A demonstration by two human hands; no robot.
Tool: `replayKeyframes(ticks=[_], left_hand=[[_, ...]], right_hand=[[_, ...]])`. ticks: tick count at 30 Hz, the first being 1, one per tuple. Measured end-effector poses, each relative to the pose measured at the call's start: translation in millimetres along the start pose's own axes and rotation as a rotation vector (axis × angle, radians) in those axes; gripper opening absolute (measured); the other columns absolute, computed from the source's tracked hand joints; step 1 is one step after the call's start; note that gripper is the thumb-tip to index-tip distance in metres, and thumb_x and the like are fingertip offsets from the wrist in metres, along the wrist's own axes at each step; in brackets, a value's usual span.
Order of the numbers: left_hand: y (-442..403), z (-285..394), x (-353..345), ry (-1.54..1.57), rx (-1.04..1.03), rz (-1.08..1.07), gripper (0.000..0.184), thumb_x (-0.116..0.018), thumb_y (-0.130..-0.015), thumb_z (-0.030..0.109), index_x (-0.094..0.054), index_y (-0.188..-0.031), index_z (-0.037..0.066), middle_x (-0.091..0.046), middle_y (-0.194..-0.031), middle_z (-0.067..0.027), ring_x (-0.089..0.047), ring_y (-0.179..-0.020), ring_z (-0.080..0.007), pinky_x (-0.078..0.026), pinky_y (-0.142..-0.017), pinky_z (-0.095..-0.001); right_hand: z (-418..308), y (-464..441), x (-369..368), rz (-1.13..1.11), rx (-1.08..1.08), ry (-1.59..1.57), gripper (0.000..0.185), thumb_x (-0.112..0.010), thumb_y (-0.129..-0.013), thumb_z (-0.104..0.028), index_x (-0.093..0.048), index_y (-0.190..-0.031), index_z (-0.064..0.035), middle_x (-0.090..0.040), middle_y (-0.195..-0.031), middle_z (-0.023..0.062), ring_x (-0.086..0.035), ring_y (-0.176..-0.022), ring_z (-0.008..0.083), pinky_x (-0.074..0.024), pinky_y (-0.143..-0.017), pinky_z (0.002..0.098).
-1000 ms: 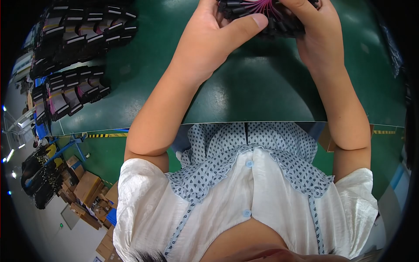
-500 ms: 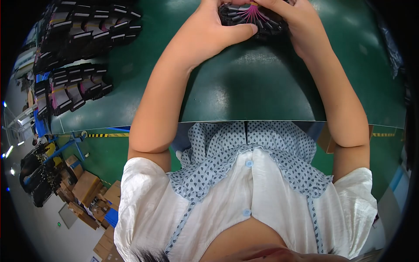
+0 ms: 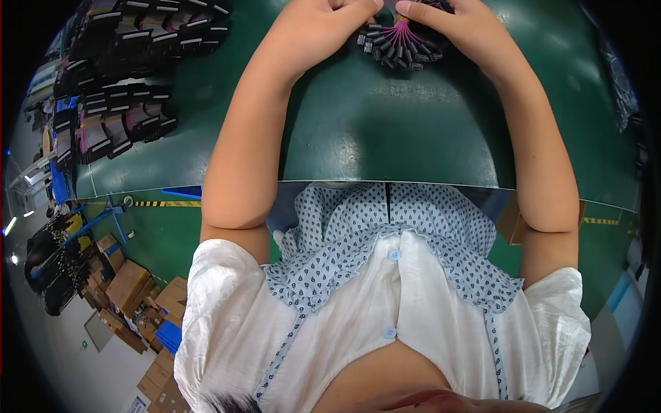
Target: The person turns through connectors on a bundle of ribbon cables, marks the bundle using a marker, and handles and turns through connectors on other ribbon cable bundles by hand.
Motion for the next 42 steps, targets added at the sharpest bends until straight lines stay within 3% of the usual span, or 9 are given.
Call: replayKeyframes(ticks=[5, 8, 12, 18, 24, 29, 34, 40, 42], left_hand=[[9.5, 20.6, -5.9, -0.512, 0.083, 0.008, 0.032, -0.068, -0.100, 0.023, -0.063, -0.115, -0.005, -0.070, -0.092, -0.0094, -0.065, -0.081, -0.0161, -0.050, -0.070, -0.0283], [8.6, 25.3, 10.4, -0.646, -0.061, 0.205, 0.036, -0.070, -0.097, 0.026, -0.066, -0.118, -0.003, -0.071, -0.099, -0.0147, -0.066, -0.087, -0.0227, -0.052, -0.076, -0.0343], [6.2, 36.7, 33.1, -0.486, -0.281, 0.386, 0.040, -0.065, -0.099, 0.037, -0.071, -0.087, -0.001, -0.066, -0.091, -0.0235, -0.062, -0.084, -0.0371, -0.050, -0.076, -0.0438], [21.2, 53.5, 24.8, -0.386, -0.490, 0.572, 0.024, -0.064, -0.097, 0.028, -0.068, -0.094, 0.004, -0.064, -0.096, -0.0156, -0.061, -0.094, -0.0363, -0.049, -0.086, -0.0465], [19.2, 48.1, 24.6, -0.231, -0.469, 0.535, 0.021, -0.062, -0.098, 0.024, -0.068, -0.095, 0.004, -0.064, -0.096, -0.0146, -0.061, -0.095, -0.0354, -0.049, -0.088, -0.0458], [19.9, 48.7, 27.2, -0.143, -0.491, 0.530, 0.019, -0.060, -0.098, 0.021, -0.066, -0.093, 0.004, -0.064, -0.094, -0.0144, -0.061, -0.095, -0.0353, -0.049, -0.087, -0.0462], [22.1, 51.9, 30.2, -0.091, -0.532, 0.593, 0.013, -0.060, -0.094, 0.016, -0.064, -0.090, 0.005, -0.063, -0.091, -0.0148, -0.061, -0.093, -0.0376, -0.049, -0.085, -0.0491], [42.4, 71.9, 64.9, -0.018, -0.387, 0.600, 0.011, -0.054, -0.092, 0.010, -0.062, -0.088, 0.003, -0.062, -0.092, -0.0176, -0.060, -0.093, -0.0395, -0.049, -0.084, -0.0497], [73.4, 71.7, 87.4, -0.004, -0.618, 0.880, 0.010, -0.055, -0.092, 0.006, -0.062, -0.095, 0.001, -0.062, -0.092, -0.0168, -0.060, -0.088, -0.0354, -0.049, -0.081, -0.0434]], right_hand=[[-6.0, 1.9, -0.5, -0.087, 0.163, 0.399, 0.039, -0.076, -0.091, -0.015, -0.064, -0.125, -0.0017, -0.061, -0.128, 0.0131, -0.058, -0.123, 0.0220, -0.0473, -0.102, 0.0318], [-9.7, 0.9, 12.0, 0.088, 0.217, 0.316, 0.041, -0.071, -0.095, -0.030, -0.067, -0.129, -0.0065, -0.066, -0.131, 0.0087, -0.061, -0.121, 0.0210, -0.0448, -0.103, 0.0351], [-41.6, -1.9, 30.4, 0.277, 0.347, 0.252, 0.035, -0.071, -0.096, -0.026, -0.069, -0.124, -0.0065, -0.068, -0.127, 0.0078, -0.062, -0.120, 0.0224, -0.0465, -0.102, 0.0343], [-184.5, -28.7, 11.3, 0.224, 0.677, 0.272, 0.027, -0.066, -0.097, -0.015, -0.068, -0.122, -0.0042, -0.068, -0.125, 0.0072, -0.062, -0.118, 0.0211, -0.0459, -0.100, 0.0336], [-328.0, -90.3, -79.7, 0.082, 1.137, 0.547, 0.021, -0.064, -0.099, -0.023, -0.072, -0.109, -0.0067, -0.071, -0.113, 0.0085, -0.065, -0.109, 0.0269, -0.0511, -0.092, 0.0358], [-359.6, -147.7, -150.1, -0.115, 0.934, 0.640, 0.032, -0.061, -0.099, -0.033, -0.072, -0.113, -0.0064, -0.071, -0.109, 0.0118, -0.067, -0.098, 0.0295, -0.0525, -0.087, 0.0399], [-351.4, -120.0, -142.2, 0.177, 0.911, 0.493, 0.029, -0.059, -0.100, -0.030, -0.071, -0.111, -0.0059, -0.071, -0.099, 0.0116, -0.068, -0.093, 0.0260, -0.0531, -0.084, 0.0370], [-215.0, -128.4, -89.0, 0.189, 0.397, 0.037, 0.026, -0.058, -0.099, -0.021, -0.068, -0.114, -0.0016, -0.071, -0.101, 0.0072, -0.066, -0.097, 0.0165, -0.0518, -0.082, 0.0299], [-162.4, -113.9, -91.8, 0.106, 0.183, -0.196, 0.028, -0.057, -0.098, -0.018, -0.065, -0.117, 0.0006, -0.071, -0.108, 0.0080, -0.065, -0.102, 0.0160, -0.0511, -0.084, 0.0290]])
Point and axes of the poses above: each hand's wrist, its own y-axis away from the middle knuckle, its own x-axis out of the back of the hand, z = x × y, the point moved 8 cm from there along -y, towards the middle knuckle
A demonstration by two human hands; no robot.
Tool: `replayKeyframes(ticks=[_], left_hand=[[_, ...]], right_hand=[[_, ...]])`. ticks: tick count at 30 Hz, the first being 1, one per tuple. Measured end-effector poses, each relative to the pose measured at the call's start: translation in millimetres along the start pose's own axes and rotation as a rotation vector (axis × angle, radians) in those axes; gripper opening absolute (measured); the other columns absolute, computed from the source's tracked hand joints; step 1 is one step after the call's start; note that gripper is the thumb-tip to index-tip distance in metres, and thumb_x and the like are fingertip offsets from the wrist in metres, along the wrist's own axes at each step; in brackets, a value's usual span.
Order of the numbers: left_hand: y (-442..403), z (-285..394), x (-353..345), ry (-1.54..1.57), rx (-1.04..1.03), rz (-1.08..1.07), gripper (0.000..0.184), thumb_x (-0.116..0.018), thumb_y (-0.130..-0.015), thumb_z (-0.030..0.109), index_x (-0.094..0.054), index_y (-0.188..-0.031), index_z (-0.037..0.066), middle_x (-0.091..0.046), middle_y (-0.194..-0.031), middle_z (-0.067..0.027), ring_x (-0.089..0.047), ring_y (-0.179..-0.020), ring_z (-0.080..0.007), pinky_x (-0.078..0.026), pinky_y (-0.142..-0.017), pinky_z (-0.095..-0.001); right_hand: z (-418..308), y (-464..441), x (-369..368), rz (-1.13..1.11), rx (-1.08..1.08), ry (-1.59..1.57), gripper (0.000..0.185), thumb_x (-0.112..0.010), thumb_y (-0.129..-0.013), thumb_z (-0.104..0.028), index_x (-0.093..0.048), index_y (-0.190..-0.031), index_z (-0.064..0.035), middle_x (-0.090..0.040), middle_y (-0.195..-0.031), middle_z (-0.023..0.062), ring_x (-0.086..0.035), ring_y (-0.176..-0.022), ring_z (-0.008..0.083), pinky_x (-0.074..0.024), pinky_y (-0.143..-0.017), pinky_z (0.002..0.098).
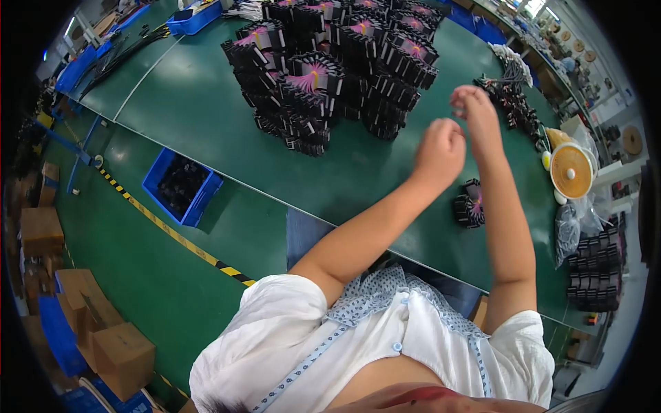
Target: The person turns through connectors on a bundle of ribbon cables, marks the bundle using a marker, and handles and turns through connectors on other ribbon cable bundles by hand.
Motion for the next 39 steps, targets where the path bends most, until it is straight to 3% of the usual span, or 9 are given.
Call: replayKeyframes(ticks=[2, 6, 9, 12, 14, 17, 31, 38, 39], left_hand=[[2.6, 27.5, 48.1, 0.015, -0.199, 0.124, 0.016, -0.058, -0.088, 0.002, -0.060, -0.104, 0.001, -0.060, -0.099, -0.0153, -0.058, -0.092, -0.0314, -0.047, -0.084, -0.0407], [4.9, 16.3, 109.8, -0.301, -0.196, 0.268, 0.053, -0.066, -0.087, 0.006, -0.047, -0.135, -0.001, -0.049, -0.128, -0.0169, -0.050, -0.114, -0.0301, -0.042, -0.100, -0.0430], [-2.4, 0.5, 122.9, -0.345, -0.043, 0.255, 0.084, -0.077, -0.086, 0.017, -0.027, -0.152, 0.001, -0.033, -0.149, -0.0245, -0.039, -0.135, -0.0391, -0.031, -0.114, -0.0504], [-15.9, 40.2, 105.2, -0.645, -0.283, 0.200, 0.090, -0.082, -0.082, 0.024, -0.031, -0.153, 0.006, -0.028, -0.155, -0.0244, -0.033, -0.142, -0.0442, -0.027, -0.116, -0.0553], [-35.3, 60.5, 86.7, -0.833, -0.479, 0.157, 0.087, -0.083, -0.076, 0.033, -0.040, -0.151, 0.021, -0.029, -0.158, -0.0224, -0.028, -0.146, -0.0458, -0.024, -0.114, -0.0618], [-68.0, 54.6, 75.7, -0.951, -0.402, 0.088, 0.083, -0.085, -0.075, 0.038, -0.046, -0.146, 0.023, -0.037, -0.152, -0.0177, -0.028, -0.146, -0.0437, -0.026, -0.113, -0.0630], [-39.9, 83.8, 95.2, -0.779, -0.365, -0.075, 0.065, -0.072, -0.072, 0.004, -0.053, -0.133, 0.012, -0.042, -0.147, -0.0192, -0.046, -0.133, -0.0417, -0.040, -0.113, -0.0476], [-37.9, 89.7, 112.7, -0.763, -0.419, -0.197, 0.067, -0.072, -0.071, 0.002, -0.053, -0.134, 0.011, -0.044, -0.151, -0.0187, -0.043, -0.137, -0.0409, -0.035, -0.115, -0.0489], [-39.7, 86.6, 113.6, -0.770, -0.423, -0.210, 0.067, -0.072, -0.070, 0.002, -0.052, -0.133, 0.012, -0.044, -0.152, -0.0180, -0.043, -0.137, -0.0405, -0.035, -0.115, -0.0490]], right_hand=[[37.1, 18.8, -12.2, -0.091, -0.099, -0.023, 0.033, -0.056, -0.097, -0.015, -0.061, -0.124, 0.0028, -0.069, -0.116, 0.0098, -0.064, -0.108, 0.0184, -0.0502, -0.092, 0.0300], [79.8, 46.7, -74.3, -0.207, -0.064, 0.047, 0.043, -0.062, -0.091, -0.011, -0.056, -0.131, 0.0031, -0.066, -0.118, 0.0117, -0.064, -0.112, 0.0206, -0.0485, -0.102, 0.0340], [91.5, 57.5, -99.2, -0.164, -0.130, 0.143, 0.061, -0.070, -0.088, -0.017, -0.047, -0.142, 0.0000, -0.065, -0.130, 0.0195, -0.063, -0.120, 0.0273, -0.0482, -0.103, 0.0357], [100.0, 53.1, -111.9, -0.088, -0.045, 0.028, 0.062, -0.073, -0.086, -0.019, -0.048, -0.141, -0.0018, -0.063, -0.133, 0.0224, -0.061, -0.126, 0.0327, -0.0480, -0.103, 0.0399], [95.9, 52.9, -117.1, -0.118, 0.092, 0.073, 0.063, -0.073, -0.084, -0.018, -0.048, -0.140, -0.0025, -0.062, -0.135, 0.0260, -0.060, -0.126, 0.0394, -0.0486, -0.102, 0.0450], [93.3, 53.8, -115.6, -0.088, 0.042, 0.215, 0.061, -0.072, -0.083, -0.016, -0.049, -0.137, -0.0015, -0.062, -0.131, 0.0284, -0.060, -0.121, 0.0445, -0.0495, -0.101, 0.0475], [52.9, 112.5, -108.6, -0.173, 0.106, 0.248, 0.049, -0.077, -0.078, -0.011, -0.052, -0.119, 0.0004, -0.062, -0.116, 0.0248, -0.061, -0.111, 0.0446, -0.0506, -0.094, 0.0499], [30.4, 146.4, -109.4, -0.324, 0.321, 0.427, 0.045, -0.067, -0.084, -0.010, -0.052, -0.124, 0.0033, -0.060, -0.119, 0.0254, -0.061, -0.112, 0.0414, -0.0514, -0.096, 0.0477], [22.2, 146.2, -98.6, -0.282, 0.343, 0.472, 0.036, -0.062, -0.084, -0.008, -0.059, -0.118, 0.0029, -0.065, -0.107, 0.0246, -0.065, -0.104, 0.0403, -0.0539, -0.090, 0.0473]])
Point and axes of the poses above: each hand's wrist, its own y-axis away from the middle knuckle, its own x-axis out of the back of the hand, z = x × y, the point moved 8 cm from there along -y, towards the middle knuckle
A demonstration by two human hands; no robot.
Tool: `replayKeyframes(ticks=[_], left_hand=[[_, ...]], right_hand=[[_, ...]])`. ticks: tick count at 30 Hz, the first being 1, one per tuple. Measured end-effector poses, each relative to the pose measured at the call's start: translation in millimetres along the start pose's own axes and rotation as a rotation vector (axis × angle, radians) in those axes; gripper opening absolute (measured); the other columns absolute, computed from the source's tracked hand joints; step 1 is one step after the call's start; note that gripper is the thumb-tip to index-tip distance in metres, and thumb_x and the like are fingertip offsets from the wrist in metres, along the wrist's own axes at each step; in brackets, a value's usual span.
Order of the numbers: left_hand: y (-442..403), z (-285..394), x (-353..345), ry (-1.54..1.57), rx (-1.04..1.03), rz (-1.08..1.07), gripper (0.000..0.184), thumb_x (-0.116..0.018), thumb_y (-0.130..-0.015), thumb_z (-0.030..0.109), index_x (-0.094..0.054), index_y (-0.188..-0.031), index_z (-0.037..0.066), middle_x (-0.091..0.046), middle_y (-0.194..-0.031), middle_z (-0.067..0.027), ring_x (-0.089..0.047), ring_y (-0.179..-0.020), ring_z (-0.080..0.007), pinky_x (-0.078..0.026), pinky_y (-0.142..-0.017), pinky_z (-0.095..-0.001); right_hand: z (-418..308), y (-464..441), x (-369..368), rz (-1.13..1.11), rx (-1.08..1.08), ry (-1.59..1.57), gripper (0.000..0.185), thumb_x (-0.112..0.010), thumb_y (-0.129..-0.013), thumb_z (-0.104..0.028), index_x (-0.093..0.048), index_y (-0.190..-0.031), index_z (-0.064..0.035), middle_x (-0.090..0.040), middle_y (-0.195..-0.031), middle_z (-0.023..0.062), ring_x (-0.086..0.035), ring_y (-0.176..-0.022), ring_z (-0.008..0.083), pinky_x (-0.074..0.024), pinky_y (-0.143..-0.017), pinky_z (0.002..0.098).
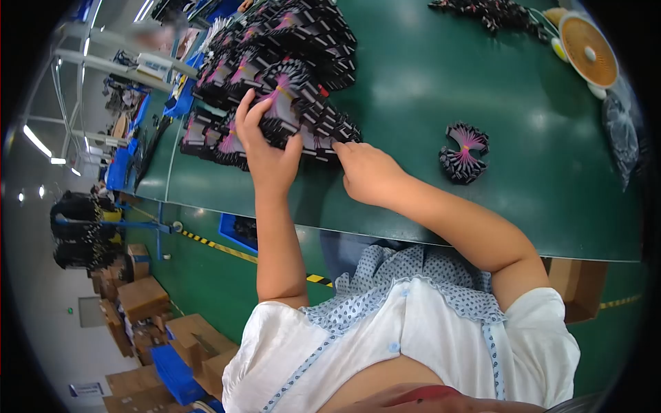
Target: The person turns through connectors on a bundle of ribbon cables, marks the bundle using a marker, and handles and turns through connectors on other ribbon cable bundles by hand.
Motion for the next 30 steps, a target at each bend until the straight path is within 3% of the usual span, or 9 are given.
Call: replayKeyframes(ticks=[3, 7, 10, 11, 14, 21, 25, 26, 30], left_hand=[[0.1, -7.2, -3.3, 0.043, 0.007, -0.005, 0.068, -0.072, -0.069, 0.001, -0.050, -0.133, 0.012, -0.044, -0.152, -0.0168, -0.041, -0.139, -0.0395, -0.032, -0.117, -0.0493], [2.4, -11.8, -6.7, 0.066, 0.021, 0.007, 0.069, -0.072, -0.069, 0.000, -0.050, -0.133, 0.011, -0.044, -0.152, -0.0167, -0.040, -0.140, -0.0388, -0.031, -0.118, -0.0492], [2.6, -15.1, -6.5, 0.071, 0.018, 0.013, 0.069, -0.071, -0.069, 0.000, -0.049, -0.134, 0.011, -0.043, -0.152, -0.0173, -0.040, -0.139, -0.0390, -0.030, -0.118, -0.0493], [2.8, -16.2, -7.1, 0.074, 0.011, 0.017, 0.069, -0.071, -0.069, 0.000, -0.049, -0.134, 0.011, -0.043, -0.152, -0.0177, -0.040, -0.139, -0.0393, -0.030, -0.118, -0.0494], [3.2, -11.2, -6.4, 0.023, 0.001, 0.018, 0.069, -0.071, -0.070, 0.000, -0.048, -0.134, 0.010, -0.044, -0.150, -0.0187, -0.041, -0.139, -0.0401, -0.031, -0.117, -0.0498], [1.3, -7.4, -5.7, -0.019, 0.007, 0.017, 0.072, -0.070, -0.070, 0.001, -0.046, -0.136, 0.011, -0.042, -0.150, -0.0199, -0.040, -0.138, -0.0414, -0.032, -0.116, -0.0508], [0.3, -6.1, -5.6, -0.020, -0.013, 0.025, 0.071, -0.071, -0.072, 0.001, -0.046, -0.138, 0.010, -0.043, -0.150, -0.0195, -0.041, -0.138, -0.0401, -0.031, -0.117, -0.0502], [1.5, -6.4, -5.2, -0.025, -0.014, 0.027, 0.070, -0.072, -0.074, 0.001, -0.045, -0.139, 0.009, -0.043, -0.149, -0.0188, -0.042, -0.139, -0.0386, -0.031, -0.118, -0.0493], [3.2, -6.1, -5.2, -0.020, -0.023, 0.033, 0.074, -0.075, -0.077, 0.003, -0.042, -0.144, 0.007, -0.044, -0.149, -0.0181, -0.042, -0.140, -0.0374, -0.029, -0.119, -0.0478]], right_hand=[[10.8, -23.3, 44.0, -0.034, -0.098, -0.033, 0.026, -0.060, -0.084, -0.008, -0.067, -0.107, 0.0014, -0.069, -0.092, 0.0231, -0.068, -0.092, 0.0408, -0.0561, -0.083, 0.0478], [45.9, -86.1, 92.7, 0.285, -0.067, -0.001, 0.031, -0.055, -0.090, -0.009, -0.069, -0.117, -0.0116, -0.073, -0.102, 0.0180, -0.070, -0.095, 0.0385, -0.0550, -0.081, 0.0499], [52.9, -128.1, 73.2, 0.145, -0.049, 0.062, 0.042, -0.059, -0.088, -0.012, -0.064, -0.129, -0.0155, -0.074, -0.102, 0.0171, -0.072, -0.095, 0.0390, -0.0568, -0.080, 0.0499], [47.4, -138.3, 58.4, 0.004, -0.042, 0.141, 0.059, -0.058, -0.089, -0.012, -0.052, -0.147, -0.0220, -0.075, -0.106, 0.0159, -0.073, -0.099, 0.0362, -0.0575, -0.081, 0.0484], [40.9, -165.4, 30.3, -0.170, -0.012, 0.163, 0.074, -0.059, -0.090, -0.011, -0.037, -0.159, -0.0278, -0.074, -0.110, 0.0149, -0.073, -0.098, 0.0346, -0.0581, -0.080, 0.0460], [39.4, -194.5, 26.5, -0.323, -0.101, 0.197, 0.078, -0.059, -0.090, -0.010, -0.031, -0.162, -0.0259, -0.073, -0.117, 0.0145, -0.072, -0.107, 0.0332, -0.0580, -0.086, 0.0460], [42.5, -202.8, 10.2, -0.189, 0.051, 0.265, 0.050, -0.054, -0.092, -0.008, -0.054, -0.142, -0.0154, -0.073, -0.113, 0.0176, -0.072, -0.104, 0.0367, -0.0582, -0.084, 0.0483], [43.1, -195.9, 8.1, -0.108, 0.124, 0.247, 0.037, -0.051, -0.094, -0.008, -0.061, -0.129, -0.0114, -0.074, -0.109, 0.0192, -0.072, -0.100, 0.0386, -0.0582, -0.083, 0.0500], [48.5, -171.0, 13.1, -0.022, 0.157, 0.283, 0.028, -0.057, -0.092, -0.013, -0.068, -0.118, -0.0129, -0.064, -0.115, 0.0195, -0.066, -0.112, 0.0370, -0.0573, -0.088, 0.0466]])
Point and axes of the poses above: each hand's wrist, its own y-axis away from the middle knuckle, its own x-axis out of the back of the hand, z = x × y, the point moved 8 cm from there along -y, towards the middle knuckle
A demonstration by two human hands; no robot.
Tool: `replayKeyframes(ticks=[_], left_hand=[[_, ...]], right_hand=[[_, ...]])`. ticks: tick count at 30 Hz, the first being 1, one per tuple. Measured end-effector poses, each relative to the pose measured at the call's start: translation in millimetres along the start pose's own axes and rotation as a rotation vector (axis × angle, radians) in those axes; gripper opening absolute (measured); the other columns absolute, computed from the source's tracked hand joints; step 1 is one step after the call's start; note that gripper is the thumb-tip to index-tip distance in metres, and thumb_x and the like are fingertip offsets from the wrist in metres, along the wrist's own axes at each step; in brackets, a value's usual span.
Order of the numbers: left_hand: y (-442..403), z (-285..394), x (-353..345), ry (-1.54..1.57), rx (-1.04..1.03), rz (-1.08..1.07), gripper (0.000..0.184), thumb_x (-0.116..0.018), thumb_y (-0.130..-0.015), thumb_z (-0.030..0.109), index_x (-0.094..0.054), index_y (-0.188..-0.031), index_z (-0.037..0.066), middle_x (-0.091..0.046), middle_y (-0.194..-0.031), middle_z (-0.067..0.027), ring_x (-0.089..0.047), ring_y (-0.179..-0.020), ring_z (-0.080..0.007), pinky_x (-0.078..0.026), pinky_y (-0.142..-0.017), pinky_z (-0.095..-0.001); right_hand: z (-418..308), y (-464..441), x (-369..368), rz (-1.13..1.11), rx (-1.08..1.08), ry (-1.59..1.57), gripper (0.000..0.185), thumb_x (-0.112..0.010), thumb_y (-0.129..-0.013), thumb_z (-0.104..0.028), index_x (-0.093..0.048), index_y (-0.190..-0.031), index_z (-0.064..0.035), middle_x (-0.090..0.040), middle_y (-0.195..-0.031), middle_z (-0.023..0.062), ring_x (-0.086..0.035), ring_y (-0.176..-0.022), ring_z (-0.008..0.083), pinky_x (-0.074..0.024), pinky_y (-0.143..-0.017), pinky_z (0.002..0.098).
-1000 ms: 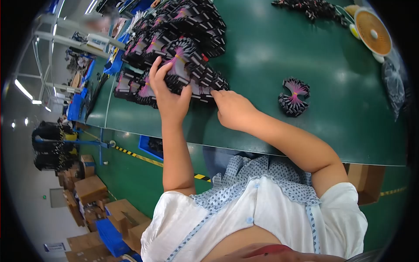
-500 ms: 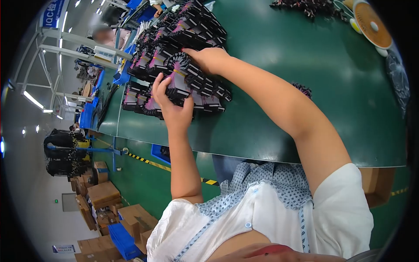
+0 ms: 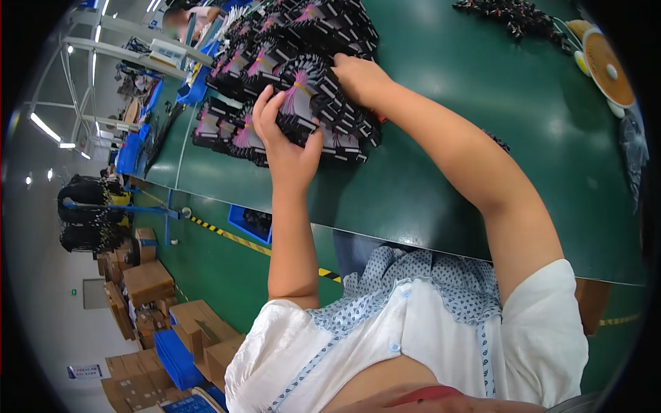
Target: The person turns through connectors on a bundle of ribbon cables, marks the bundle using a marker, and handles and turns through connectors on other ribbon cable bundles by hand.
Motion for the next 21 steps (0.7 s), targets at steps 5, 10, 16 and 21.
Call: replayKeyframes(ticks=[5, 10, 16, 21], left_hand=[[10.7, -2.5, -2.1, 0.020, 0.071, 0.006, 0.100, -0.082, -0.076, 0.010, -0.023, -0.157, 0.005, -0.030, -0.158, -0.0227, -0.031, -0.147, -0.0416, -0.026, -0.121, -0.0497], [61.4, 0.0, 4.4, 0.121, 0.293, 0.090, 0.106, -0.083, -0.079, 0.015, -0.014, -0.158, -0.004, -0.026, -0.158, -0.0248, -0.034, -0.145, -0.0381, -0.026, -0.121, -0.0480], [153.8, -29.4, -53.5, 0.684, 0.964, -0.155, 0.064, -0.076, -0.092, 0.010, -0.036, -0.140, -0.005, -0.054, -0.118, -0.0164, -0.066, -0.097, -0.0218, -0.055, -0.087, -0.0331], [153.2, -53.4, -92.6, 0.888, 1.069, -0.275, 0.021, -0.065, -0.103, 0.017, -0.056, -0.100, -0.002, -0.068, -0.099, -0.0135, -0.071, -0.102, -0.0230, -0.058, -0.093, -0.0343]], right_hand=[[21.5, 26.1, -16.7, -0.239, -0.191, -0.021, 0.029, -0.067, -0.091, -0.026, -0.067, -0.110, -0.0042, -0.070, -0.106, 0.0202, -0.069, -0.102, 0.0391, -0.0569, -0.086, 0.0480], [49.9, 32.2, -40.4, -0.491, -0.207, -0.002, 0.028, -0.071, -0.086, -0.029, -0.073, -0.090, -0.0011, -0.074, -0.092, 0.0208, -0.072, -0.090, 0.0381, -0.0572, -0.078, 0.0470], [55.3, 69.8, 0.6, -0.612, -0.343, 0.099, 0.022, -0.070, -0.081, -0.020, -0.074, -0.082, 0.0016, -0.075, -0.081, 0.0162, -0.075, -0.080, 0.0265, -0.0596, -0.072, 0.0399], [59.4, 102.3, 52.3, -0.391, -0.478, -0.378, 0.022, -0.072, -0.081, -0.016, -0.065, -0.088, 0.0032, -0.072, -0.082, 0.0151, -0.071, -0.070, 0.0191, -0.0581, -0.066, 0.0331]])
Point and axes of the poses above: each hand's wrist, its own y-axis away from the middle knuckle, its own x-axis out of the back of the hand, z = x × y, the point moved 8 cm from there along -y, towards the middle knuckle
